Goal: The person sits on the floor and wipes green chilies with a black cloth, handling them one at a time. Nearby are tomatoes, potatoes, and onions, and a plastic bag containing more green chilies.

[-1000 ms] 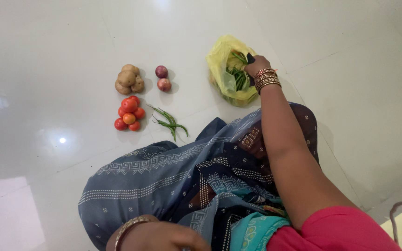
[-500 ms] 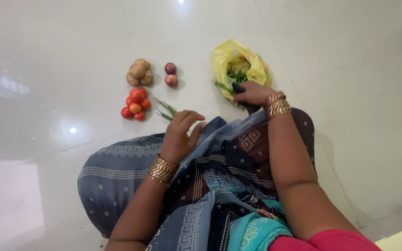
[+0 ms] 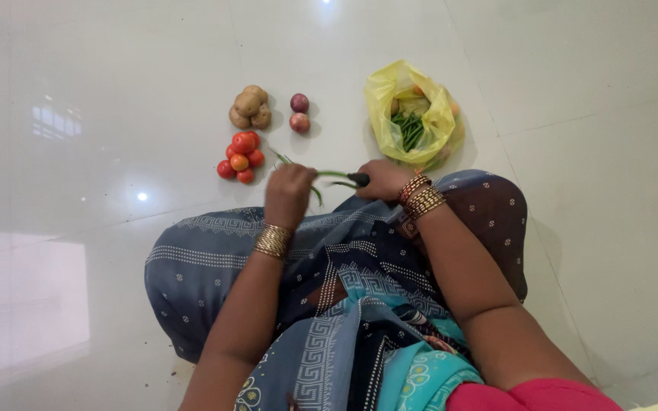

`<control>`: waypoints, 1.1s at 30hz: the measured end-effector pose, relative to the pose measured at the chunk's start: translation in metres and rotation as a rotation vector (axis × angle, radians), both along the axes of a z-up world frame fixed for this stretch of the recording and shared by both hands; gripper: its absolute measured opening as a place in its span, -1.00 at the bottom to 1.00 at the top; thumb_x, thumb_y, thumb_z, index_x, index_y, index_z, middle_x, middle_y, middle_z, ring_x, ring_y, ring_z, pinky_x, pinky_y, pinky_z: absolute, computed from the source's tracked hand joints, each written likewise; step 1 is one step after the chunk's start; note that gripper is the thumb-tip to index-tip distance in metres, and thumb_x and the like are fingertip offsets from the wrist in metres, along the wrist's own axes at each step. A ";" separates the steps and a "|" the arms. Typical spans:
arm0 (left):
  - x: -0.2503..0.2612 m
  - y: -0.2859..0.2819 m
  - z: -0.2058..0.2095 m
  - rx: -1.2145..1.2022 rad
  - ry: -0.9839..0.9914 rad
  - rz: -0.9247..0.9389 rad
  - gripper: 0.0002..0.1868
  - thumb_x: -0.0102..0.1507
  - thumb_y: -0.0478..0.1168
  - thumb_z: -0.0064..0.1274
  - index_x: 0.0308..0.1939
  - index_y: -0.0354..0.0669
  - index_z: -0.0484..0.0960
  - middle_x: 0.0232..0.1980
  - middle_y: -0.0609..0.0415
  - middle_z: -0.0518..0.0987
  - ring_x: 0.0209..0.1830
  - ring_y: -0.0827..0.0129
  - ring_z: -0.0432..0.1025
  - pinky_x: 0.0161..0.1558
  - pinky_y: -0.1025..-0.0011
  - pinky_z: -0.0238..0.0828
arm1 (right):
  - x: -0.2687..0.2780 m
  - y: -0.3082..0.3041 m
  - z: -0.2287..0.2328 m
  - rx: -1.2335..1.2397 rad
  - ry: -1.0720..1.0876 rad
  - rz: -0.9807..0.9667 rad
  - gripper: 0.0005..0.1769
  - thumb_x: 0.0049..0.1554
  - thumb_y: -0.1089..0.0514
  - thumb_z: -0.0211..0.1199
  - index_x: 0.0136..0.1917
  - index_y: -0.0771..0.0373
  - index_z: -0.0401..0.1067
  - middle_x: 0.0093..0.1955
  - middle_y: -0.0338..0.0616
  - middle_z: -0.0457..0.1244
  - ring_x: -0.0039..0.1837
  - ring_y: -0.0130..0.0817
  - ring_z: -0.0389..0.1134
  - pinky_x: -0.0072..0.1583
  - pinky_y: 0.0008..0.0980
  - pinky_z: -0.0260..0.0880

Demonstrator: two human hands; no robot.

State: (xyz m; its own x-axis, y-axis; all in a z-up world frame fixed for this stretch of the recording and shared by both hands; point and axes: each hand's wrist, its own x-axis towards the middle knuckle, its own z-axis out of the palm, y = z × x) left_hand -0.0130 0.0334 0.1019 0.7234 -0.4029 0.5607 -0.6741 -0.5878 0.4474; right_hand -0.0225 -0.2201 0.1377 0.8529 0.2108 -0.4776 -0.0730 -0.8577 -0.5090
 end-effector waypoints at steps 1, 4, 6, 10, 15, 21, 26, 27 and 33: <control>0.006 0.006 -0.009 -0.080 0.061 0.055 -0.90 0.25 -0.28 0.24 -0.17 -0.15 0.68 -0.22 0.06 0.60 -0.18 0.20 0.50 -0.07 0.29 0.40 | 0.000 -0.002 -0.002 -0.009 -0.030 -0.059 -0.65 -0.02 -0.08 0.37 -0.09 0.20 0.56 -0.22 -0.05 0.42 -0.16 -0.20 0.46 -0.05 -0.22 0.44; 0.026 0.011 -0.035 -0.466 0.629 0.146 -0.85 0.24 -0.25 0.24 -0.16 -0.23 0.67 -0.27 0.11 0.66 -0.29 0.39 0.54 -0.18 0.44 0.50 | 0.006 -0.007 -0.006 0.065 -0.122 -0.239 -0.66 0.04 -0.09 0.38 -0.09 0.22 0.55 -0.24 -0.08 0.41 -0.18 -0.27 0.44 -0.08 -0.26 0.43; 0.027 0.009 -0.048 -0.698 0.992 0.114 -0.80 0.24 -0.24 0.24 -0.11 -0.25 0.66 -0.29 0.12 0.67 -0.35 0.49 0.53 -0.25 0.51 0.51 | 0.007 -0.002 -0.014 0.252 -0.163 -0.376 -0.64 0.08 -0.11 0.38 -0.12 0.26 0.54 -0.27 -0.17 0.42 -0.22 -0.38 0.43 -0.09 -0.34 0.43; 0.004 -0.019 -0.060 -0.958 1.227 -0.042 -0.77 0.28 -0.23 0.23 -0.06 -0.30 0.64 -0.28 0.09 0.62 -0.34 0.50 0.48 -0.25 0.51 0.47 | 0.013 0.028 -0.044 0.681 -0.217 -0.466 -0.62 0.13 -0.09 0.40 -0.12 0.31 0.55 -0.27 -0.24 0.39 -0.24 -0.53 0.36 -0.14 -0.45 0.40; 0.008 -0.018 -0.059 -1.050 1.251 -0.151 -0.82 0.35 -0.23 0.12 -0.08 -0.26 0.51 -0.15 0.07 0.65 -0.19 0.49 0.55 -0.12 0.48 0.54 | 0.011 0.058 -0.063 0.844 -0.278 -0.507 -0.66 0.15 -0.04 0.40 -0.09 0.32 0.54 -0.23 -0.24 0.41 -0.20 -0.57 0.39 -0.12 -0.51 0.42; 0.005 -0.016 -0.061 -0.980 1.344 -0.159 -0.83 0.37 -0.20 0.06 -0.07 -0.18 0.44 -0.17 0.07 0.63 -0.23 0.42 0.58 -0.14 0.42 0.57 | 0.011 0.069 -0.077 0.807 -0.211 -0.558 -0.64 0.17 -0.06 0.36 -0.03 0.31 0.55 -0.20 -0.24 0.40 -0.19 -0.58 0.37 -0.11 -0.50 0.43; 0.008 -0.014 -0.065 -0.938 1.371 -0.131 -0.83 0.37 -0.20 0.07 -0.07 -0.24 0.59 -0.25 0.12 0.62 -0.33 0.49 0.52 -0.22 0.46 0.51 | 0.014 0.060 -0.081 0.802 -0.175 -0.465 -0.60 0.20 -0.10 0.31 0.01 0.32 0.55 -0.18 -0.26 0.41 -0.15 -0.55 0.36 -0.06 -0.46 0.41; 0.010 -0.014 -0.067 -0.939 1.363 -0.144 -0.84 0.38 -0.20 0.07 -0.08 -0.24 0.59 -0.26 0.12 0.62 -0.34 0.49 0.52 -0.23 0.47 0.50 | 0.016 0.059 -0.080 0.806 -0.169 -0.434 -0.58 0.20 -0.11 0.30 0.02 0.32 0.55 -0.17 -0.25 0.41 -0.14 -0.54 0.36 -0.05 -0.45 0.41; 0.016 -0.015 -0.078 -0.913 1.360 -0.184 -0.82 0.39 -0.18 0.01 -0.10 -0.23 0.60 -0.28 0.15 0.62 -0.38 0.54 0.49 -0.30 0.52 0.43 | 0.025 0.048 -0.067 0.956 -0.222 -0.469 -0.04 0.21 -0.58 -0.17 0.37 0.27 0.43 0.11 -0.16 0.33 0.07 -0.50 0.34 0.11 -0.47 0.44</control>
State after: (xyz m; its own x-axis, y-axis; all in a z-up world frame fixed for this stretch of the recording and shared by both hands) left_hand 0.0029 0.0181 0.0235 0.8354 -0.4469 -0.3199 0.4509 0.2243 0.8640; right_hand 0.0026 -0.1724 0.0711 0.9925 0.0443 -0.1140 -0.1137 -0.0102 -0.9935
